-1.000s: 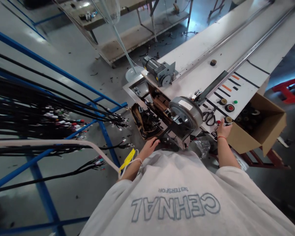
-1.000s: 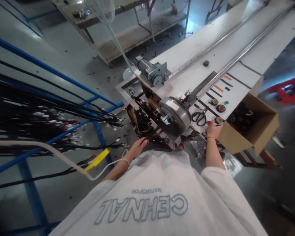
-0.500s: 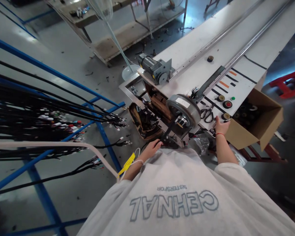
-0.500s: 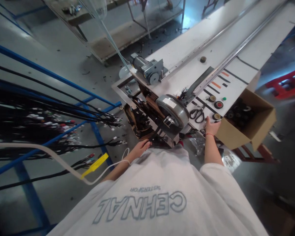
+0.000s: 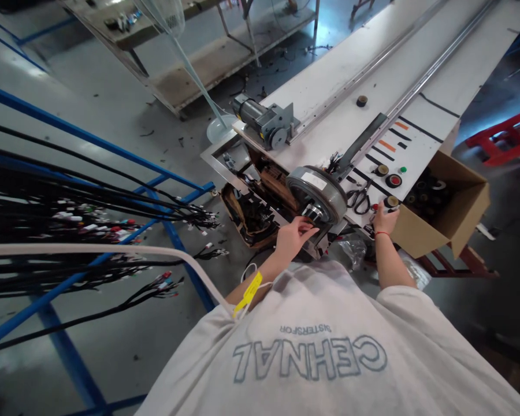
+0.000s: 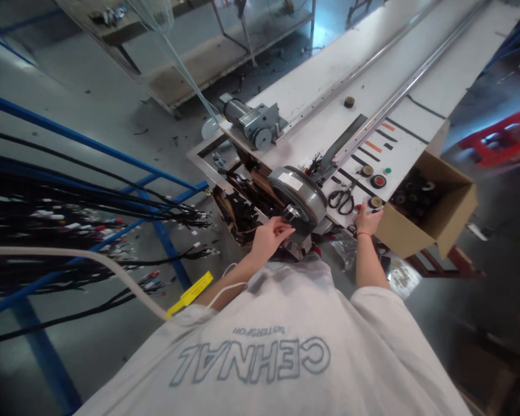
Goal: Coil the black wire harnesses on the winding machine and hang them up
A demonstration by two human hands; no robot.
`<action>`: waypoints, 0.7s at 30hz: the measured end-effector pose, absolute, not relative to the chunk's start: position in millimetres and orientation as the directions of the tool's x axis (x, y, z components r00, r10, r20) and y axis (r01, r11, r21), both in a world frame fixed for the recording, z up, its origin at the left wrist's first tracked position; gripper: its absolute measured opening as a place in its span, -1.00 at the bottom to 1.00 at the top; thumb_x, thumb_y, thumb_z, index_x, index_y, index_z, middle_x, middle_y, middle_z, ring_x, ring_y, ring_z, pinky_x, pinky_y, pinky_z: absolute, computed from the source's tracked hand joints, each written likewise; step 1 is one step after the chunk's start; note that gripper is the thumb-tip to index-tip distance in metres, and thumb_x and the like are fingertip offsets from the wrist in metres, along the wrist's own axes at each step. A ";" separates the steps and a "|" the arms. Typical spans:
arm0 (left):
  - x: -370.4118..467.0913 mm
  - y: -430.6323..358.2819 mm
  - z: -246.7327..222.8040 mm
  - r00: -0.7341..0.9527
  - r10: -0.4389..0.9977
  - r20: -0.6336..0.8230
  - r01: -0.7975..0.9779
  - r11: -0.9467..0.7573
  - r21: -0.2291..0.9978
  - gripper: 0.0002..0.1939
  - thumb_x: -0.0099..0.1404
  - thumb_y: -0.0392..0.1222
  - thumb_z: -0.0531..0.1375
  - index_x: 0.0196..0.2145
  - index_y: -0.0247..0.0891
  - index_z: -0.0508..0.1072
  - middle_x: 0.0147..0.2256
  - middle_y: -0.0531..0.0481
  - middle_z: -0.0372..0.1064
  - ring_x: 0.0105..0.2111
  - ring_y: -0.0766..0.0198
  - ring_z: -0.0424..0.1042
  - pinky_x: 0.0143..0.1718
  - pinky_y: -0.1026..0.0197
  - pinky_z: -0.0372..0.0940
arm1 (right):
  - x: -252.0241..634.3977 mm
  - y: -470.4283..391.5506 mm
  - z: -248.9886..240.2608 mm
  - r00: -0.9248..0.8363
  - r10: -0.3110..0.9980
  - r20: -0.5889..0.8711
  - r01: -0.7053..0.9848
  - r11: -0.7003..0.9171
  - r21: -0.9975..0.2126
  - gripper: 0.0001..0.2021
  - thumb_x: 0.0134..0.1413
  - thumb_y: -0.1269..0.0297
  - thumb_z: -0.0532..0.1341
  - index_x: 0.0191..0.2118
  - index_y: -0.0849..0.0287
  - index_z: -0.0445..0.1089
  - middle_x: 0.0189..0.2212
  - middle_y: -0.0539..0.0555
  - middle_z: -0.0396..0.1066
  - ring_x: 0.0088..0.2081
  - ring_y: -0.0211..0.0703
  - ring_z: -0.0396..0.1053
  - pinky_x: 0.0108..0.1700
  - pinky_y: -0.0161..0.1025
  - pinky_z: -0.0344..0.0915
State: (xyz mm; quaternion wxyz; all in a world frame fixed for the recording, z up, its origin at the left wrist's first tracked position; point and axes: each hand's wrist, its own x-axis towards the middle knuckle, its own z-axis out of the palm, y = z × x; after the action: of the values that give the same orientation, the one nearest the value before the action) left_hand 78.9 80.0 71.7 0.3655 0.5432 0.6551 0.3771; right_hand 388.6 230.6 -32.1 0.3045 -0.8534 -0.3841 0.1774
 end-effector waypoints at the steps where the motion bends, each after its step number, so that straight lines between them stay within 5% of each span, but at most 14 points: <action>1: 80.6 85.8 73.0 -0.135 0.989 -0.059 0.473 0.117 0.873 -0.65 0.26 0.11 0.24 -0.26 -0.27 0.42 -0.38 -0.08 0.51 -0.38 0.18 0.49 -0.27 0.19 0.28 | 388.0 230.1 -31.3 0.644 0.761 -0.072 0.544 -0.522 -0.656 -0.14 0.10 -0.15 0.14 0.29 0.50 0.01 0.25 0.51 0.06 0.27 0.29 0.06 0.27 0.10 0.01; 5: 78.2 99.4 81.6 -0.131 0.989 -0.066 0.585 0.131 0.800 -0.59 0.20 0.19 0.26 -0.43 -0.25 0.39 -0.51 -0.03 0.42 -0.44 0.17 0.45 -0.33 0.21 0.21 | 385.5 228.1 -27.5 0.645 0.759 -0.083 0.537 -0.528 -0.658 -0.12 0.07 -0.16 0.17 0.29 0.48 0.02 0.24 0.51 0.08 0.27 0.27 0.07 0.27 0.08 0.01; 10: 71.2 98.4 84.9 -0.181 0.980 -0.083 0.595 0.176 0.784 -0.53 0.13 0.21 0.30 -0.26 -0.23 0.34 -0.53 0.06 0.36 -0.49 0.22 0.38 -0.40 0.24 0.16 | 384.9 226.7 -26.7 0.652 0.754 -0.081 0.528 -0.527 -0.666 -0.08 0.04 -0.16 0.19 0.30 0.52 0.01 0.24 0.52 0.07 0.27 0.27 0.07 0.27 0.05 0.00; 13: 57.4 83.7 63.8 -0.284 0.955 -0.086 0.612 0.249 0.751 -0.52 0.12 0.21 0.29 -0.23 -0.22 0.33 -0.39 0.00 0.40 -0.35 0.19 0.40 -0.31 0.21 0.21 | 385.1 226.8 -26.7 0.650 0.756 -0.078 0.533 -0.527 -0.662 0.00 -0.06 -0.17 0.27 0.30 0.53 0.00 0.25 0.52 0.06 0.27 0.28 0.06 0.28 0.04 -0.01; 15: 43.2 66.1 39.0 -0.284 0.940 -0.192 0.557 0.324 0.765 -0.54 0.18 0.24 0.21 -0.24 -0.22 0.34 -0.32 -0.05 0.41 -0.27 0.16 0.40 -0.22 0.17 0.24 | 385.5 227.1 -26.7 0.648 0.757 -0.079 0.537 -0.528 -0.657 0.02 -0.09 -0.16 0.30 0.30 0.54 0.00 0.25 0.53 0.05 0.27 0.28 0.06 0.28 0.04 0.00; 18: 23.3 34.3 0.8 -0.028 0.893 -0.449 0.362 0.428 0.828 -0.49 0.29 0.29 -0.03 -0.37 -0.24 0.36 -0.47 -0.02 0.37 -0.38 0.19 0.38 -0.23 0.15 0.25 | 386.7 227.9 -27.9 0.648 0.758 -0.076 0.538 -0.526 -0.658 0.02 -0.08 -0.17 0.29 0.30 0.54 0.00 0.24 0.53 0.07 0.27 0.27 0.07 0.27 0.04 0.02; 21: 12.4 9.8 -17.7 -0.029 0.891 -0.454 0.277 0.443 0.852 -0.46 0.30 0.31 -0.08 -0.40 -0.23 0.33 -0.53 0.04 0.29 -0.48 0.25 0.30 -0.35 0.20 0.22 | 388.8 228.6 -31.3 0.647 0.759 -0.067 0.544 -0.521 -0.657 -0.01 -0.04 -0.20 0.25 0.30 0.53 0.01 0.25 0.53 0.06 0.28 0.27 0.05 0.28 0.04 0.00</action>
State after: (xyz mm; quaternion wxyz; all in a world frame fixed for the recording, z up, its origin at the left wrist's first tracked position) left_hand 12.4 9.8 -17.7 0.5373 0.4437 0.6580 0.2852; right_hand 388.8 228.6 -31.3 0.3063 -0.8543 -0.3815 0.1758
